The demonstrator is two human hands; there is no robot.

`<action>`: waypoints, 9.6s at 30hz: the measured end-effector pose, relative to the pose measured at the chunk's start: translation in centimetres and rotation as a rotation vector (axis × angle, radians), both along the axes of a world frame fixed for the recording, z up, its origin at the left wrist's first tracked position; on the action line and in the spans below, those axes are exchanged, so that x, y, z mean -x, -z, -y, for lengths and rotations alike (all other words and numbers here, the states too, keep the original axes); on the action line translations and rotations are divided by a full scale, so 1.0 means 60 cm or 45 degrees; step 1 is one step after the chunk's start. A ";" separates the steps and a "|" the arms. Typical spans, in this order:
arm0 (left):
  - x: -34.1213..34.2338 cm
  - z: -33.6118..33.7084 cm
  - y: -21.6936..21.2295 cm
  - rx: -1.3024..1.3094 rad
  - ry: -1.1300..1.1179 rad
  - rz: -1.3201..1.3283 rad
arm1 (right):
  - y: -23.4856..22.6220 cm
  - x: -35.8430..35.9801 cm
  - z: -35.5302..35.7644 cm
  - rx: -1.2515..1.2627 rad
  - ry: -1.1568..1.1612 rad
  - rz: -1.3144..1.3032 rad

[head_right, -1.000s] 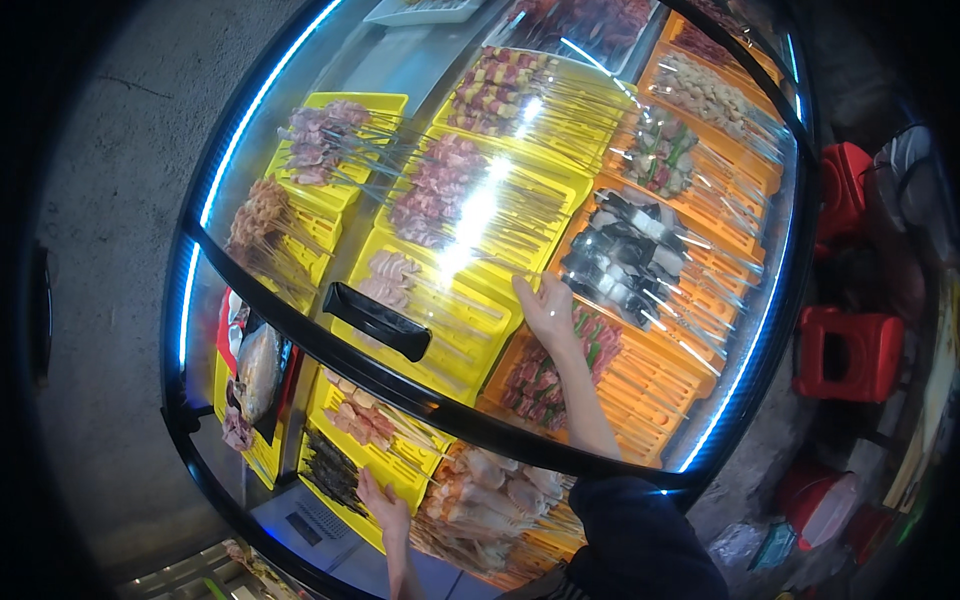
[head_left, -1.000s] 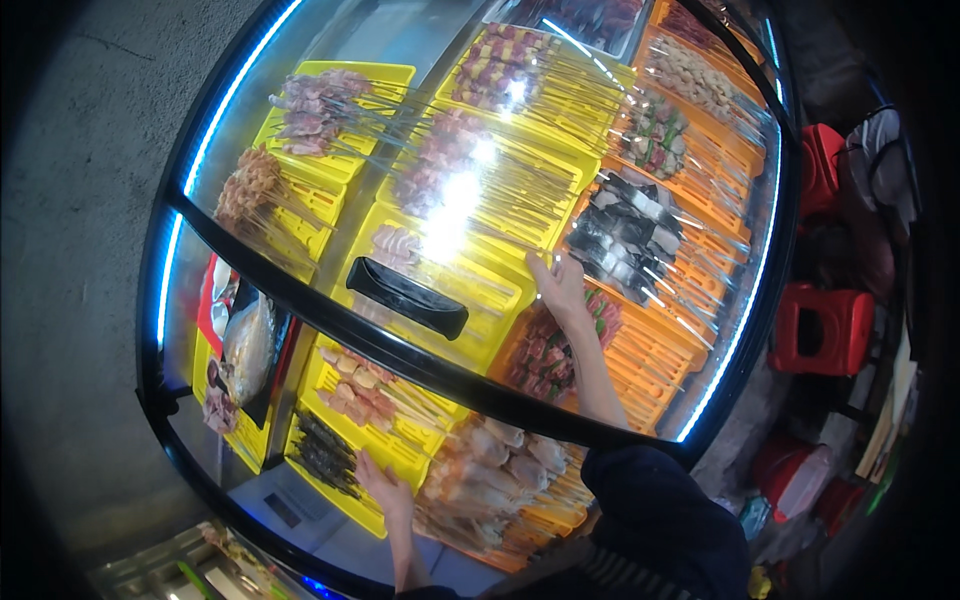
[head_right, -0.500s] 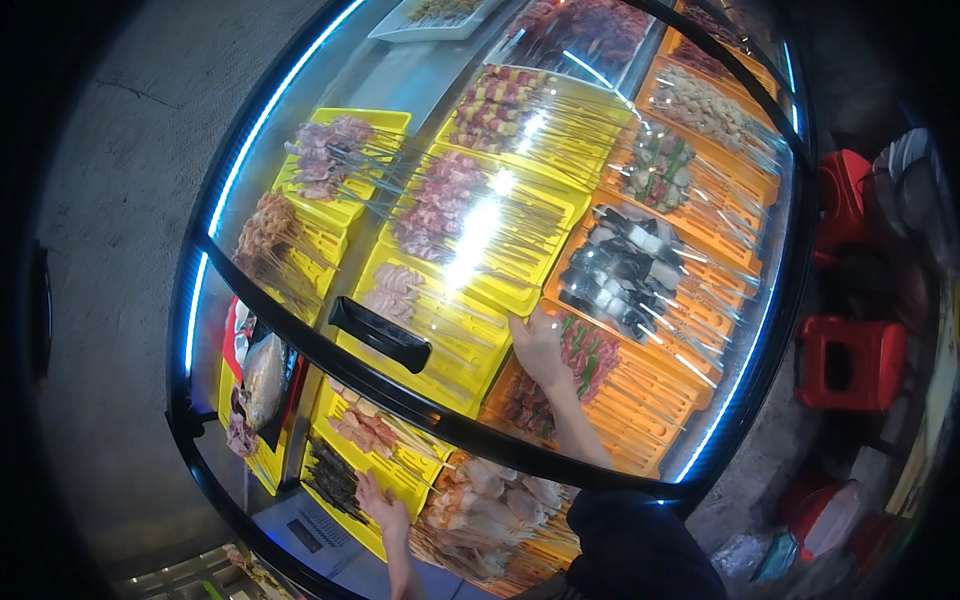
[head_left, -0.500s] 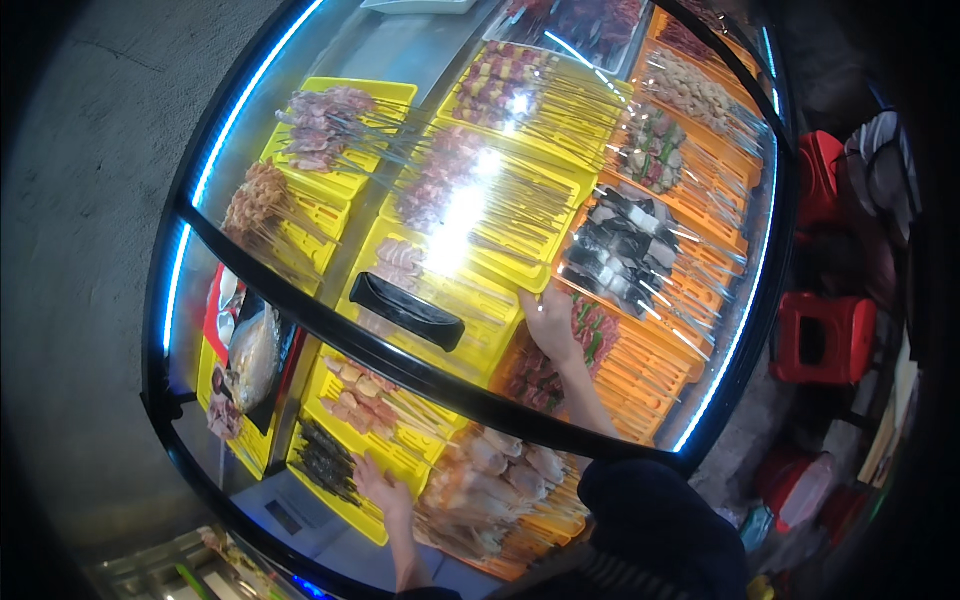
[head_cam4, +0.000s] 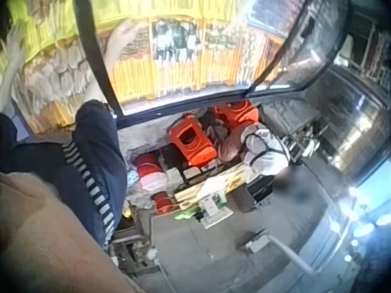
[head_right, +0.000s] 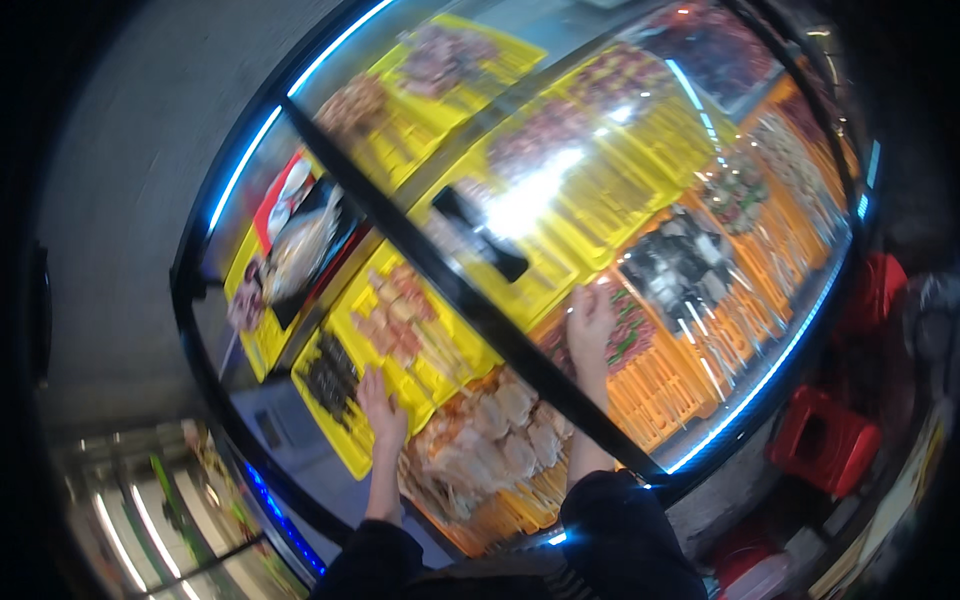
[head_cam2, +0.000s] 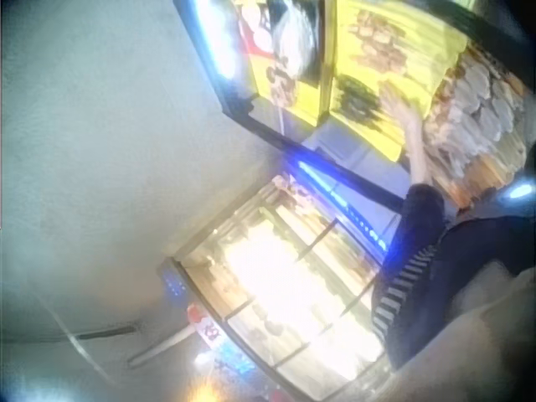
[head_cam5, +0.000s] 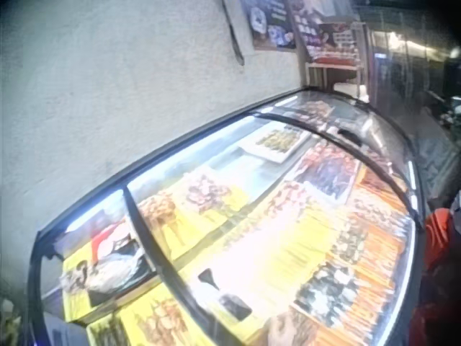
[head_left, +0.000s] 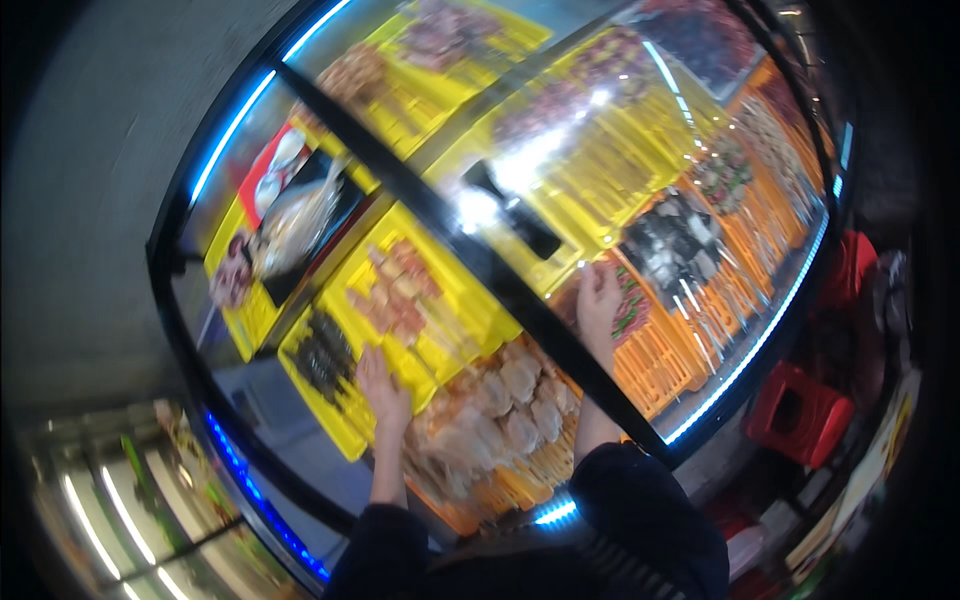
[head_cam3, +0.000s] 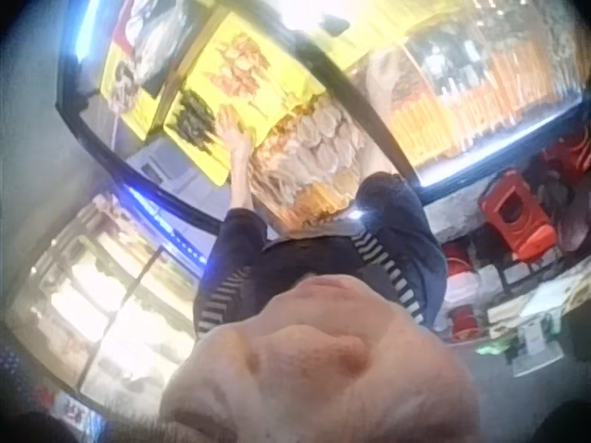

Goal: The person retrieves skewered food items from a refrigerated display case, places them on a table, and arranges them into a plastic bag. They then return to the display case to retrieve more skewers and place them on trays. Finally, they retrieve a green tray from a shelf and place it into the display case.

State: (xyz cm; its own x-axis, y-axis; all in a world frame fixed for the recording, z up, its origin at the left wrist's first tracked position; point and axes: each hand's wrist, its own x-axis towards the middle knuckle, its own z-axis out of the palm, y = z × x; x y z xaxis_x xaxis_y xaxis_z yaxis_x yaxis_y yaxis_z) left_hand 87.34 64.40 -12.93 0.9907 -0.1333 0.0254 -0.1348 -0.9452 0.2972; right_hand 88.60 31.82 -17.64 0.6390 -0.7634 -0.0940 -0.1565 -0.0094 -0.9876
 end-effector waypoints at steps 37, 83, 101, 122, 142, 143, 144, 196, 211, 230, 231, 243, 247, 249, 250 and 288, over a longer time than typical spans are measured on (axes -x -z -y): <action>-0.014 0.055 -0.007 2.454 -0.863 -0.853 | -0.091 -0.053 -0.259 -0.664 -1.299 -0.442; -0.004 0.076 0.023 2.430 -1.086 -0.549 | -0.184 -0.003 -0.331 0.682 -1.293 -0.115; -0.010 0.024 -0.006 2.706 -0.906 -0.888 | -0.095 -0.047 -0.249 0.739 -1.388 -0.195; 0.000 0.079 0.048 1.206 -0.752 -0.201 | -0.081 -0.013 -0.285 0.837 -1.262 -0.268; -0.017 0.110 -0.056 0.893 -0.698 -0.549 | -0.093 -0.102 -0.244 1.311 -1.454 -0.381; -0.015 0.111 -0.046 0.869 -0.687 -0.565 | -0.091 -0.101 -0.242 1.310 -1.460 -0.397; -0.013 0.113 -0.038 0.845 -0.676 -0.581 | -0.089 -0.099 -0.240 1.308 -1.464 -0.413; 0.017 0.065 -0.032 0.240 -0.016 -0.094 | -0.225 0.121 -0.096 0.767 -1.161 -0.240; 0.318 -0.192 -0.230 -0.026 -0.818 0.710 | -0.326 -0.120 0.012 1.458 -0.767 -0.126; 0.341 -0.230 -0.148 1.030 -0.882 0.306 | -0.318 -0.088 -0.117 1.516 -0.843 -0.155; 0.339 -0.221 -0.162 1.067 -0.896 0.280 | -0.317 -0.081 -0.134 1.493 -0.877 -0.144; 0.339 -0.236 -0.120 1.041 -0.768 0.366 | -0.328 -0.016 -0.344 1.471 -1.276 0.043; 0.343 -0.247 -0.097 1.072 -0.767 0.299 | -0.331 0.005 -0.448 1.507 -1.484 0.157; 0.340 -0.240 -0.116 0.993 -0.765 0.267 | -0.331 0.018 -0.488 1.458 -1.514 0.266; 0.342 -0.242 -0.115 1.008 -0.773 0.259 | -0.322 0.023 -0.513 1.433 -1.537 0.294; 0.995 -0.443 0.010 0.247 -2.214 0.097 | -0.344 0.169 -0.636 1.944 -2.117 0.703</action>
